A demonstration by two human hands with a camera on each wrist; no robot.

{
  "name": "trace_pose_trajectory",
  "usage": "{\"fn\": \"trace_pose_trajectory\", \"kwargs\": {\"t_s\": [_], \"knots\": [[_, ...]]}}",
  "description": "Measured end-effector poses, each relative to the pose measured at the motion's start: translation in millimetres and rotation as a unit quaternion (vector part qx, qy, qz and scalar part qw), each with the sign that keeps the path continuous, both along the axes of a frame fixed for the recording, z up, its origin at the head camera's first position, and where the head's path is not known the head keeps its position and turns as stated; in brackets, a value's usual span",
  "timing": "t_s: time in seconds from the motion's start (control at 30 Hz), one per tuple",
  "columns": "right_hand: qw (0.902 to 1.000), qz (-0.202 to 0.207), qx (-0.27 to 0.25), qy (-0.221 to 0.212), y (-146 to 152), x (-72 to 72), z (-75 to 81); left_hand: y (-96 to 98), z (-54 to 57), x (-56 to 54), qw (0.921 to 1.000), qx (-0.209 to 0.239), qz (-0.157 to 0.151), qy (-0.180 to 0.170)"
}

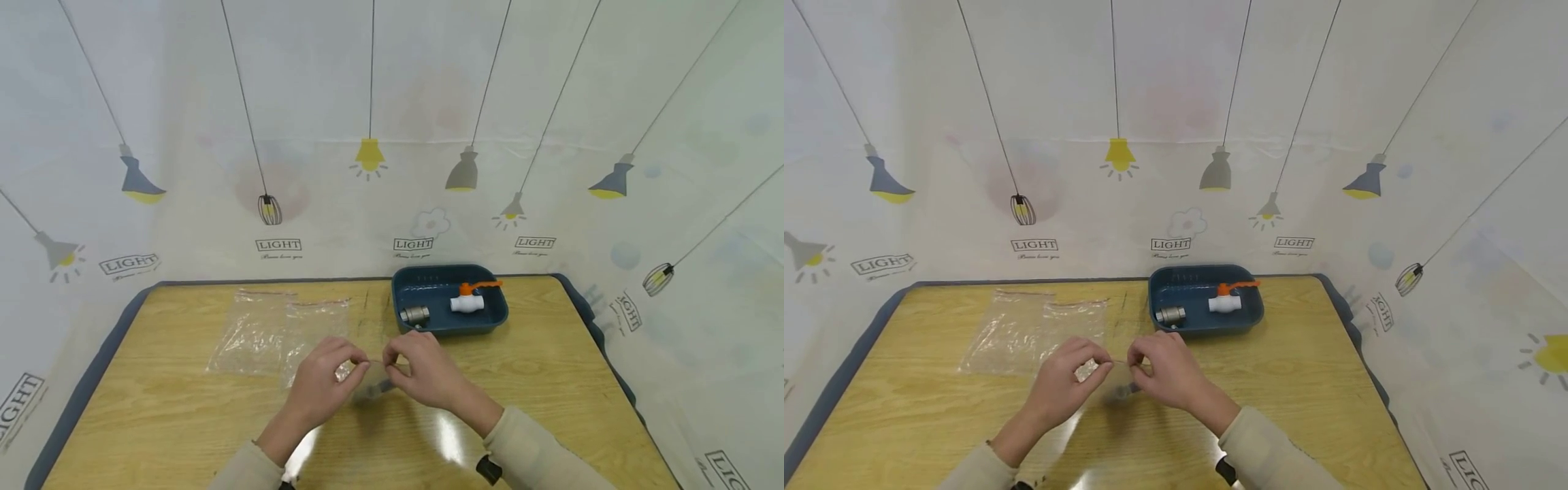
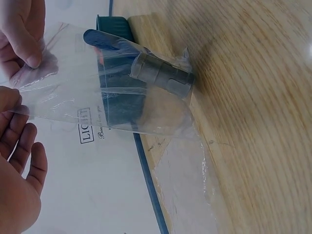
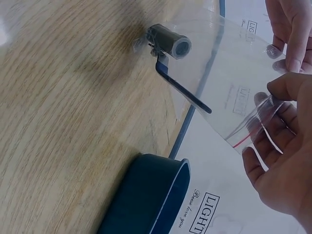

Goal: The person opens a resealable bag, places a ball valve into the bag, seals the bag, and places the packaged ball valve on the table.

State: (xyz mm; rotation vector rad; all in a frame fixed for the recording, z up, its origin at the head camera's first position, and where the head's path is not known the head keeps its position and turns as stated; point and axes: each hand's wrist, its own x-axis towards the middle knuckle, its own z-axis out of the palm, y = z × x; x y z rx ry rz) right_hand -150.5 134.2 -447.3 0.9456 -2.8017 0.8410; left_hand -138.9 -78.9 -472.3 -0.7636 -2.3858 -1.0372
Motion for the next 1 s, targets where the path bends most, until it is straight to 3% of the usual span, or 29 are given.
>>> {"fn": "trace_pose_trajectory", "kwargs": {"t_s": [1.0], "knots": [[0.9997, -0.02, 0.012, 0.008, 8.0, -1.6, -8.8, -0.4, 1.0, 0.2, 0.9999, 0.011, -0.009, -0.007]]}}
